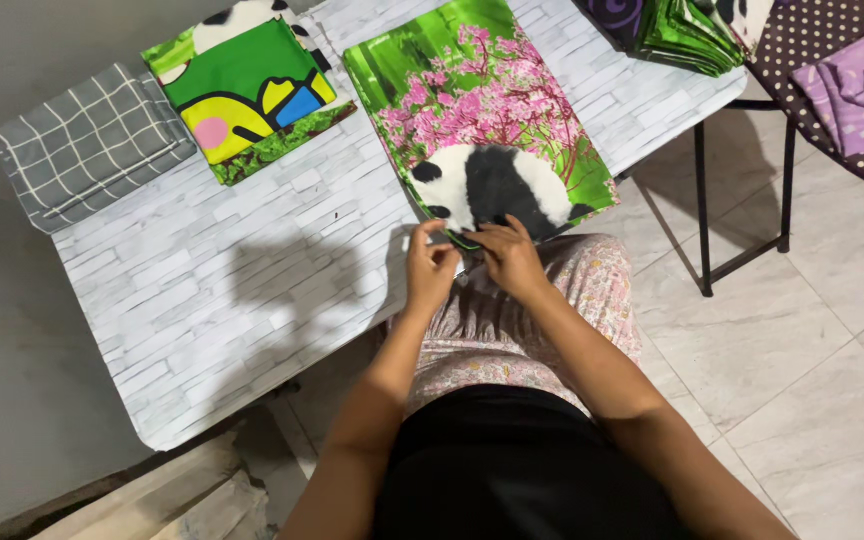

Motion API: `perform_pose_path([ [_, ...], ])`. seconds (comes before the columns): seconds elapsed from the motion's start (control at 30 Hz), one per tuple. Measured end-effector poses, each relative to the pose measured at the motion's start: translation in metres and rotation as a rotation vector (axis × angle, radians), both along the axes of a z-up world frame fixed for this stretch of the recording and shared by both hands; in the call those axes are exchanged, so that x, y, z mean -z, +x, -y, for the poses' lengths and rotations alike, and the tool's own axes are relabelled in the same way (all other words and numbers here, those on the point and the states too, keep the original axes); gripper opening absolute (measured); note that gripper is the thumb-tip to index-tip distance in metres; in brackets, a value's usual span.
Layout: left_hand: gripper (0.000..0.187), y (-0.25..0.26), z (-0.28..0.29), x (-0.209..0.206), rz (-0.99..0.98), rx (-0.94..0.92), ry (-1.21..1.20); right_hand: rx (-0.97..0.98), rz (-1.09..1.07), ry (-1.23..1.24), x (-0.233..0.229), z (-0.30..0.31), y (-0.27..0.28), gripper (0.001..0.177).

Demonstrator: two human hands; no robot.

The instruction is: The person folds multiple patterned linens on a low table, smoothing and aligning edges before stacking them. They handle a green cartoon frog towel, a floral panda sheet, and a green panda sheet, placing each folded item into a growing stack.

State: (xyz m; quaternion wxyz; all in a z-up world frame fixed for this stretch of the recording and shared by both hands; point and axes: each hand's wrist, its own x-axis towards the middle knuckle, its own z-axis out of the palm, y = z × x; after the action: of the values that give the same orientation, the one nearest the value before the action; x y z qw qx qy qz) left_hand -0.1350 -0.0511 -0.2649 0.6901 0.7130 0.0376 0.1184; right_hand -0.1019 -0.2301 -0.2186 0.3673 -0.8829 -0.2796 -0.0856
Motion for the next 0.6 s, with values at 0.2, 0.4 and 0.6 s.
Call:
perform_pose_path([
  [0.2,0.068,0.052,-0.005,0.055,-0.407,-0.138,-0.572,0.110,0.027,0.112,-0.007,0.052,-0.021,0.035],
  [0.4,0.069,0.130,-0.009,0.107,-0.460,-0.239,-0.833,0.265,0.116,0.197,-0.030,0.106,-0.047,0.020],
  [0.6,0.049,0.187,-0.015,0.099,-0.413,-0.308,-0.960,0.391,0.226,0.412,-0.063,0.157,-0.059,0.010],
])
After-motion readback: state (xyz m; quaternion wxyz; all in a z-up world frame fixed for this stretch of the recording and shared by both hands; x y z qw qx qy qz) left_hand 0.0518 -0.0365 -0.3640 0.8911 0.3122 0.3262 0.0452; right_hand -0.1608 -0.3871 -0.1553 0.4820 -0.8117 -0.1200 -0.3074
